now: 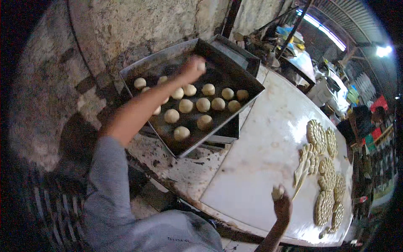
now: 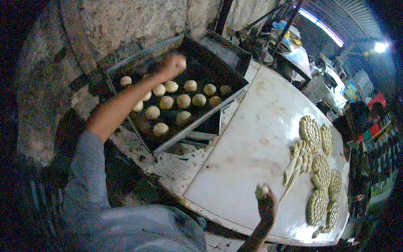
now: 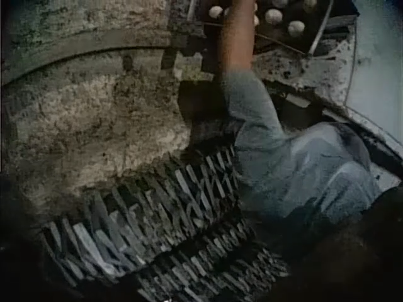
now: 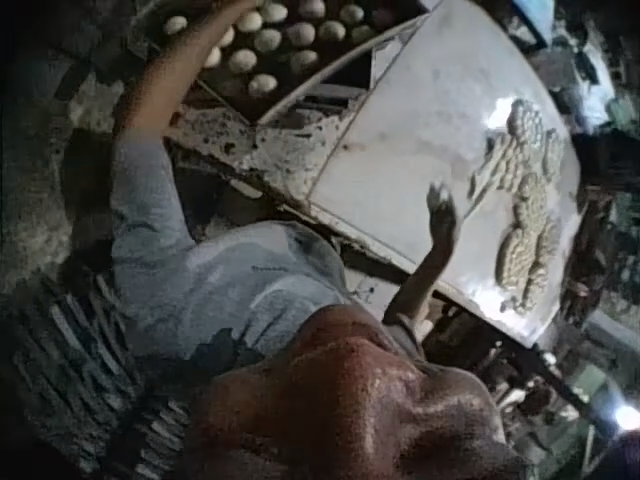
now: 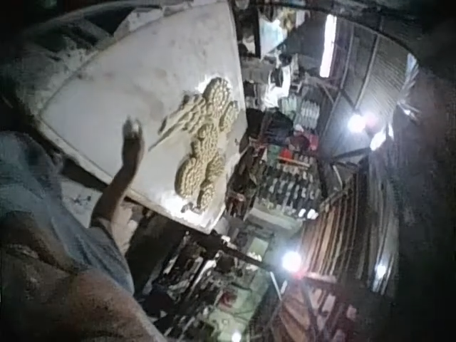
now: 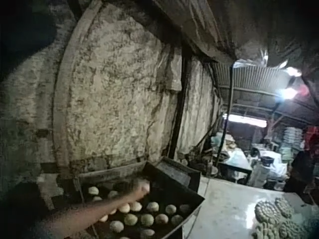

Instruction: Shaping individual balls of dough into decorative flatbread shapes and arranging them on a tray.

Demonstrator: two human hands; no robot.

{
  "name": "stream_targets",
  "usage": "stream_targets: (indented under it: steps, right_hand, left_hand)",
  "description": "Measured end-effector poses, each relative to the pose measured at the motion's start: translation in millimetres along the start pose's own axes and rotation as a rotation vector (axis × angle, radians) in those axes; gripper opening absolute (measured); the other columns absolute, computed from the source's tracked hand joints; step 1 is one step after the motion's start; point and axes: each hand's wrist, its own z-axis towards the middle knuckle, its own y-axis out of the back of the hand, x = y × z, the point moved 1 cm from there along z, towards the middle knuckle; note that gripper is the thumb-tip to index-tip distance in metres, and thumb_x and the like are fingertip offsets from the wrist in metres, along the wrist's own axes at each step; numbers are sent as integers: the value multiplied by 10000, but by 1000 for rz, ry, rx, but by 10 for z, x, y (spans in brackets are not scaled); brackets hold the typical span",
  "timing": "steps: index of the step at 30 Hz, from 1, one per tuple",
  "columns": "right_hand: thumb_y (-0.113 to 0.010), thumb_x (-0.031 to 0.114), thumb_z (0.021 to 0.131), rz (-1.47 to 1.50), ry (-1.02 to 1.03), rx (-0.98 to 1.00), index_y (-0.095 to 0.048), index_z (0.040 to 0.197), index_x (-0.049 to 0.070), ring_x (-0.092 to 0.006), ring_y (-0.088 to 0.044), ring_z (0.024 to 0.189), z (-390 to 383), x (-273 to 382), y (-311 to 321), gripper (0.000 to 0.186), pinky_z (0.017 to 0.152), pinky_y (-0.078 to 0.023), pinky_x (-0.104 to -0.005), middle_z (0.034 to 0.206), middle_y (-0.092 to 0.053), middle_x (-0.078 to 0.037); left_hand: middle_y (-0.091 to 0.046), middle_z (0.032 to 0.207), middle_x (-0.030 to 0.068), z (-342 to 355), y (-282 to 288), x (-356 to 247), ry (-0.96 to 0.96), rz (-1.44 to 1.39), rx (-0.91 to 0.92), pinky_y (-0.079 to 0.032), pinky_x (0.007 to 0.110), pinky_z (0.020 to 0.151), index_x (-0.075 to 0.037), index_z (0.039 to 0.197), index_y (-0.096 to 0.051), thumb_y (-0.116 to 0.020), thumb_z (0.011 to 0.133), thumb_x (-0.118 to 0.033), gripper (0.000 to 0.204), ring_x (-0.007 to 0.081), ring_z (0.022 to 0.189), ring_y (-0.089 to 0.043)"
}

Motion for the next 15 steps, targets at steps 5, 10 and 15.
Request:
stream_targets:
  steps: [5,10,15]
  right_hand:
    - [-620,158,789,629,517,314,-441,1214,-54,-206,-505,1087,599,2135,-490,508,904,-416,-306,1156,-546,-138]
    - [-608,137,801,185,922,-470,-544,1058,-10,-202,-596,825,1564,3596,-1026,303,724,-473,-319,944,-632,-152]
    - [-650,254,759,-587,669,-79,-645,915,52,-218,-609,696,2687,2880,-2041,256,644,-476,-358,806,-633,-160]
  left_hand:
    - [-372,1350,175,-149,208,-250,-76,45,-207,-234,371,1052,-43,1280,-418,-549,852,-392,568,288,1271,-325]
    - [-432,1303,130,-1820,1464,-1301,-101,-1048,719,-278,377,1026,-10,1279,-402,-564,856,-336,558,209,1250,-352]
    - [-462,1283,129,-3015,445,-1441,30,-1245,1288,-310,378,1011,-22,1287,-391,-620,823,-265,571,222,1202,-412]
